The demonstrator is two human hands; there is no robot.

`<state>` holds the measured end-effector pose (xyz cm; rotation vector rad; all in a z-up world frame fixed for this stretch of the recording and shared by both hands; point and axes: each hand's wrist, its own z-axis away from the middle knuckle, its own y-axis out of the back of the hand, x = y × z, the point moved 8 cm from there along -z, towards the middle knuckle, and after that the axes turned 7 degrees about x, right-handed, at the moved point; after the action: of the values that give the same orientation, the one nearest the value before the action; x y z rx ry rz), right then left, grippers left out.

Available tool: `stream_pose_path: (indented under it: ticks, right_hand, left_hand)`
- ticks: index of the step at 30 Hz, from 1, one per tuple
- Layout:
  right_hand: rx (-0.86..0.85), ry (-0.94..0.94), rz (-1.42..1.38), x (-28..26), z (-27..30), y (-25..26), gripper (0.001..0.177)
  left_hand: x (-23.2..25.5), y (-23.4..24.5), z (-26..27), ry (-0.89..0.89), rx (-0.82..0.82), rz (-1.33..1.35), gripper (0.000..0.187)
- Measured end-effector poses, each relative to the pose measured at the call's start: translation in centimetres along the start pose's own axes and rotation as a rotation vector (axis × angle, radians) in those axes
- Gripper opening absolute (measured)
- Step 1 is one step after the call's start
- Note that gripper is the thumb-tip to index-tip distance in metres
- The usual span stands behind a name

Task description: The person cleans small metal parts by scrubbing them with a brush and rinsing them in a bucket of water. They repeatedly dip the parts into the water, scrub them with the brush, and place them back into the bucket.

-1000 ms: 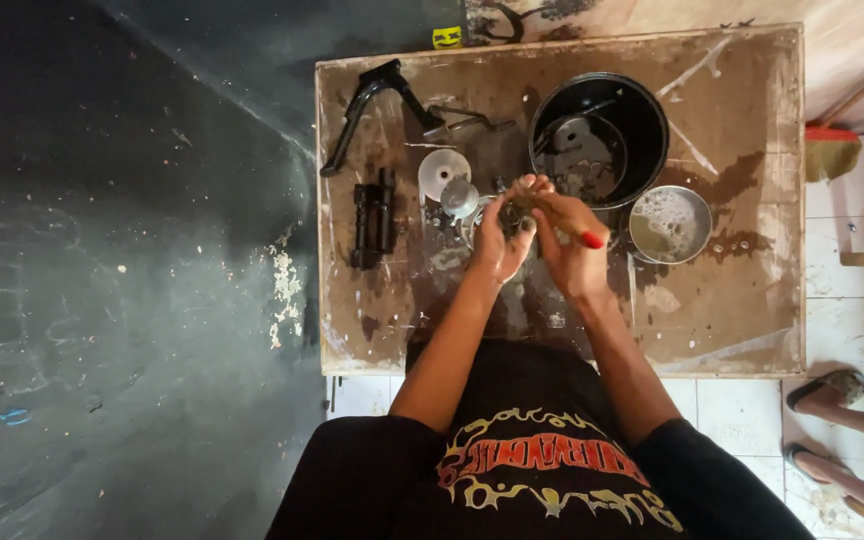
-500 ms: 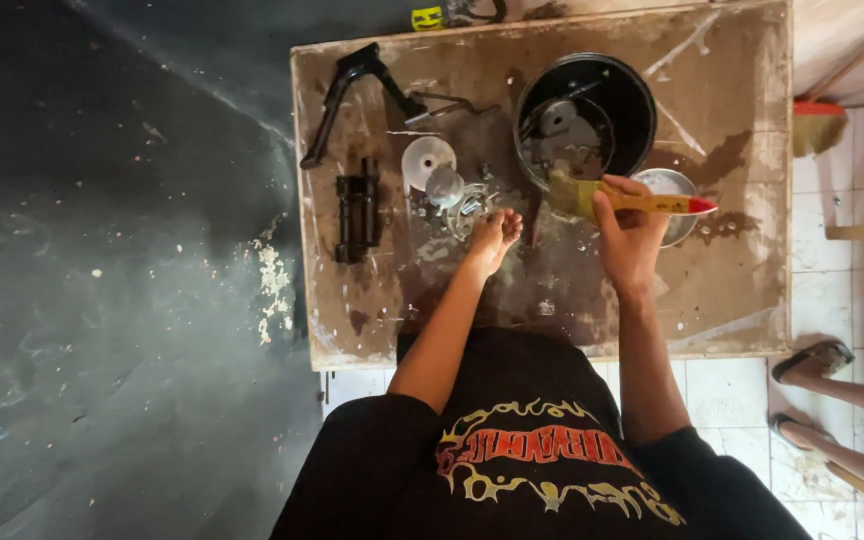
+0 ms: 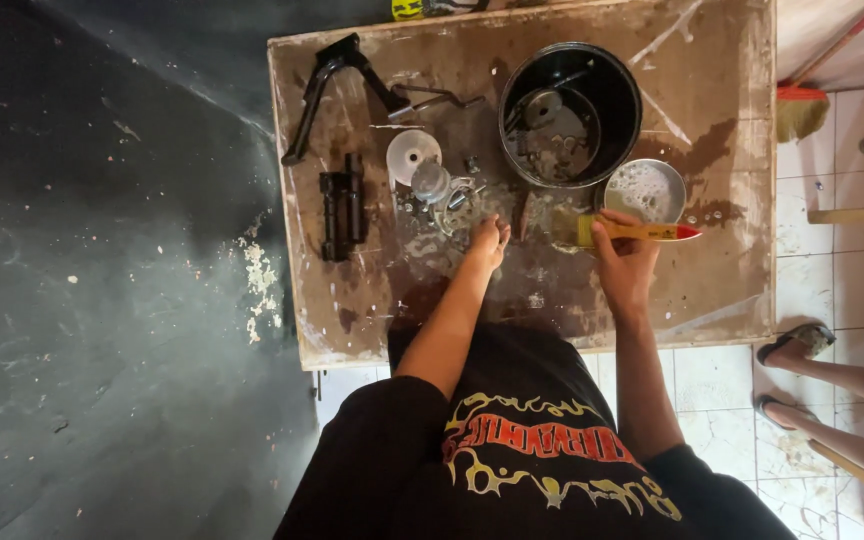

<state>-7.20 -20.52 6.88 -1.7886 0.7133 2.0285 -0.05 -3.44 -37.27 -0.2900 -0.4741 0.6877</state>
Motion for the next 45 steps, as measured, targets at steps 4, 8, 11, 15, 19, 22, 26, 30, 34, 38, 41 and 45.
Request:
stream_pose_path:
  ticks: [4,8,11,15,19,22,26,30,34,38,41,45]
  right_hand:
    - [-0.005,0.004,-0.032,0.5,-0.2,-0.2,0.025]
    - [-0.006,-0.003,-0.080,0.5,-0.1,-0.3,0.026]
    - [-0.005,-0.027,-0.087,1.0,0.3,-0.1,0.027]
    - [0.013,-0.017,-0.056,0.6,0.4,-0.2,0.028]
    - [-0.009,0.114,-0.031,-2.2,0.5,-3.0,0.027]
    - [-0.104,0.240,-0.039,-5.1,1.1,-7.0,0.028]
    - [-0.179,0.480,0.117,-8.3,2.8,-10.9,0.023]
    - [-0.400,0.289,0.158,-9.3,2.5,-12.7,0.026]
    - [-0.413,0.262,-0.088,-7.3,0.9,-12.3,0.028]
    - [-0.257,0.270,-0.124,-9.2,1.3,-11.0,0.029]
    - [-0.243,0.335,0.049,-10.6,2.2,-11.0,0.027]
    - [-0.490,0.419,0.190,-11.0,3.5,-13.0,0.030]
  left_hand:
    - [0.7,0.2,1.3,-0.028,0.017,-0.052,0.007]
    - [1.7,-0.4,4.0,0.104,0.055,-0.106,0.034]
    - [2.5,-0.7,7.4,0.213,0.021,-0.061,0.040]
    - [7.1,-3.5,14.3,0.133,-0.127,-0.088,0.033]
    - [11.6,-7.7,20.1,0.002,-0.347,0.004,0.034]
    - [13.6,-11.2,23.0,-0.052,-0.489,0.075,0.042]
    - [16.4,-14.5,28.0,-0.187,-0.588,-0.053,0.052]
    - [17.4,-14.1,27.4,-0.190,-0.632,0.032,0.069]
    - [16.2,-12.9,24.2,-0.186,-0.612,0.096,0.077]
    - [16.8,-12.6,27.0,-0.091,-0.388,0.289,0.074]
    - [17.3,-13.8,27.9,-0.066,-0.476,0.328,0.082]
    - [16.9,-13.9,27.9,-0.130,-0.613,0.231,0.094]
